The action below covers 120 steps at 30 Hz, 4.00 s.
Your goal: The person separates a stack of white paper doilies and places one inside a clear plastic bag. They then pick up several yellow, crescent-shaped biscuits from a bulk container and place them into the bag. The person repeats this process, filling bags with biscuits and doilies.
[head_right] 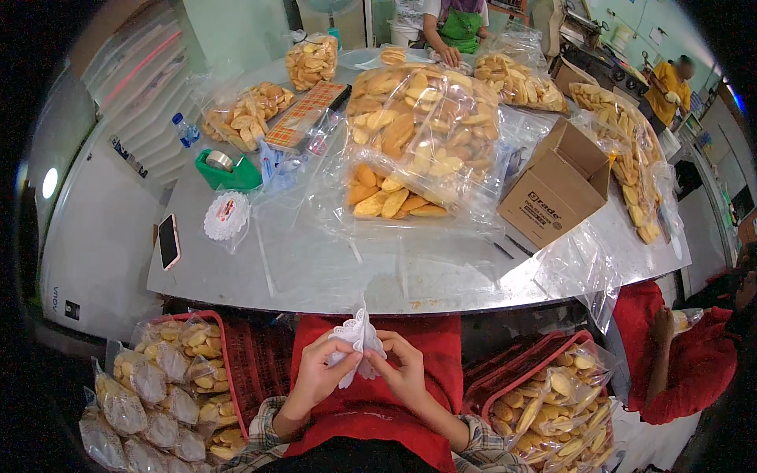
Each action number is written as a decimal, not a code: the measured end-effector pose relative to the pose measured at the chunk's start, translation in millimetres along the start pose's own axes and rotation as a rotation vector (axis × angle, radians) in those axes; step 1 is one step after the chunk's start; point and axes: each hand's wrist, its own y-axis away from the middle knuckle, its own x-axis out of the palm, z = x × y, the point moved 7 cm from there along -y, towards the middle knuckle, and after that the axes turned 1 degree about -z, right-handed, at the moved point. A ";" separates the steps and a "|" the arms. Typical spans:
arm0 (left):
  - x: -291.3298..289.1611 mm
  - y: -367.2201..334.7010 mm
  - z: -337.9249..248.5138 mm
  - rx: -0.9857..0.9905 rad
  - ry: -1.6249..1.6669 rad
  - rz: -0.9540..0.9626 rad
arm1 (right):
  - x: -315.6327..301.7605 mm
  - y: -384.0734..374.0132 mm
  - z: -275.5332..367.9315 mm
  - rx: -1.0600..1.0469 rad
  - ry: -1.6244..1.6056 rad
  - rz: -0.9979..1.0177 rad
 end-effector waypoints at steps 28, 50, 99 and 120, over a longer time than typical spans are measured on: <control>0.5 -0.7 -1.5 -0.012 -0.029 -0.073 | -1.2 4.3 -2.8 0.035 0.051 -0.011; -13.6 5.7 -3.4 0.047 -0.153 0.009 | -6.0 -0.3 20.7 -0.092 0.328 -0.052; -56.9 -0.2 5.3 -0.060 -0.288 -0.220 | -52.2 -2.8 17.8 -0.059 0.128 -0.353; -3.3 6.2 10.5 -0.079 -0.060 -0.025 | 5.8 1.7 10.1 -0.024 0.176 0.007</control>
